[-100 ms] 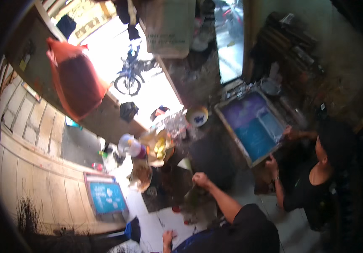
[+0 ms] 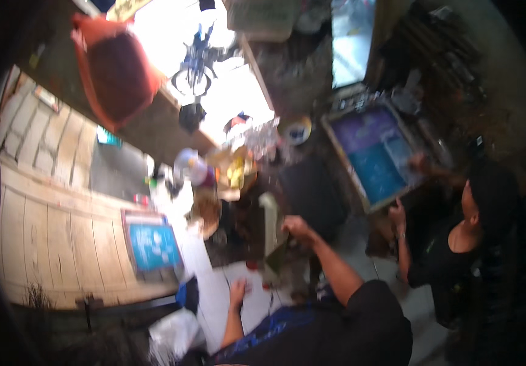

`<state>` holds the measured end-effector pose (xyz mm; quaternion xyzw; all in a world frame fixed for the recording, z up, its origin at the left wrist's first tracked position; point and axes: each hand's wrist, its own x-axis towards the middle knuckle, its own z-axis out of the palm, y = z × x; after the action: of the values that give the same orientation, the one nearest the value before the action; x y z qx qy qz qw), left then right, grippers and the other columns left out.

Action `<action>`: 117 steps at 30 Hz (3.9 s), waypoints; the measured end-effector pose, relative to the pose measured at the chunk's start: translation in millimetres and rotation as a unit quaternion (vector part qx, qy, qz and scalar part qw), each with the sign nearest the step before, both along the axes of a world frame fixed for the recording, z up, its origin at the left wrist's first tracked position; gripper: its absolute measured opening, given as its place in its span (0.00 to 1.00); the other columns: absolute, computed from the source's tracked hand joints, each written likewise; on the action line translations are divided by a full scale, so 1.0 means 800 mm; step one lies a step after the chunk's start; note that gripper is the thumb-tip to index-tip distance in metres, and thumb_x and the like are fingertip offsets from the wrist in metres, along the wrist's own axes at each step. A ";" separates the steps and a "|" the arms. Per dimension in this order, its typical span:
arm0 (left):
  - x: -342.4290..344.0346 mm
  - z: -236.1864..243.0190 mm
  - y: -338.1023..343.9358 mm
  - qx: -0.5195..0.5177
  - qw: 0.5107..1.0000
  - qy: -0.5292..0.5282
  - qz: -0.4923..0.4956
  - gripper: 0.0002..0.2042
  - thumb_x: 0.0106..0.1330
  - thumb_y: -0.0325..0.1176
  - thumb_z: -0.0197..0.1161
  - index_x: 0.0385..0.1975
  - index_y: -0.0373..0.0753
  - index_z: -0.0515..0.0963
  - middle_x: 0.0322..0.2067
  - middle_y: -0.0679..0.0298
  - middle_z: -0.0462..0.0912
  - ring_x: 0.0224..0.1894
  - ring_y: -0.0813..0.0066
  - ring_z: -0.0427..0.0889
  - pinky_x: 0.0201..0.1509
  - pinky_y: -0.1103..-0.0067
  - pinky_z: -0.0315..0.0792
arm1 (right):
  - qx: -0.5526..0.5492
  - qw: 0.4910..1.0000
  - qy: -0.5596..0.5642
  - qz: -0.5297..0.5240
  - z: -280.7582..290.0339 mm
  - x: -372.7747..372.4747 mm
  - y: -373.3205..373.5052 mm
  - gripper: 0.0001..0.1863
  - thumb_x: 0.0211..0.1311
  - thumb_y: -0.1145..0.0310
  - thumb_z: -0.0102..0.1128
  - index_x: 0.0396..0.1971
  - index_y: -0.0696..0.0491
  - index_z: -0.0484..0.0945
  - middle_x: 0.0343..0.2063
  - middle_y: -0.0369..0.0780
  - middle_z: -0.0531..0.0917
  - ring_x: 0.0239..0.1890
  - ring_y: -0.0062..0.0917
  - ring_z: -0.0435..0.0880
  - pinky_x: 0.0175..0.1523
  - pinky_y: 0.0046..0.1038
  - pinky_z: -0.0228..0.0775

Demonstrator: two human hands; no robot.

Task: The person picks up printed garment pieces and places them on the floor to dry, repeating the process several times with different pieces.

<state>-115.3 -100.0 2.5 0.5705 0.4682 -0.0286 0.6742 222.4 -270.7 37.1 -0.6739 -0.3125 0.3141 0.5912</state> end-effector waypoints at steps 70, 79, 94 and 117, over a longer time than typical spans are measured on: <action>-0.029 0.198 0.092 0.199 0.957 -0.200 0.064 0.06 0.65 0.24 0.51 0.40 0.34 0.67 0.33 0.61 0.77 0.35 0.81 0.75 0.41 0.86 0.69 | -0.055 0.806 0.474 -0.350 -0.102 -0.138 -0.077 0.09 0.58 0.68 0.52 0.36 0.55 0.73 0.28 0.42 0.80 0.25 0.26 0.81 0.27 0.25 0.75; -0.004 0.225 0.057 0.248 0.956 -0.091 0.130 0.07 0.66 0.24 0.49 0.41 0.33 0.66 0.37 0.57 0.77 0.39 0.76 0.76 0.44 0.83 0.70 | 0.042 0.722 0.564 -0.399 -0.149 -0.066 -0.021 0.12 0.49 0.69 0.66 0.33 0.50 0.72 0.26 0.35 0.78 0.27 0.21 0.77 0.33 0.27 0.74; -0.075 0.229 -0.023 0.248 0.925 -0.048 0.283 0.07 0.66 0.22 0.47 0.42 0.31 0.66 0.37 0.58 0.75 0.39 0.76 0.74 0.45 0.82 0.68 | 0.047 0.612 0.572 -0.544 -0.156 0.005 -0.036 0.09 0.42 0.69 0.65 0.22 0.45 0.72 0.23 0.27 0.75 0.28 0.14 0.73 0.33 0.26 0.67; -0.599 0.232 -0.430 0.390 0.591 0.057 0.703 0.07 0.65 0.26 0.52 0.40 0.32 0.69 0.34 0.67 0.73 0.35 0.83 0.70 0.41 0.86 0.65 | 0.074 0.910 -0.134 0.385 0.230 -0.570 0.158 0.16 0.56 0.70 0.57 0.44 0.57 0.73 0.18 0.33 0.78 0.19 0.10 0.66 0.26 0.16 0.59</action>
<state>-594.8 -444.1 188.3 0.2697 0.7277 0.6076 0.1694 -233.9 -144.2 221.4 -0.4916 -0.6462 0.4000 0.4252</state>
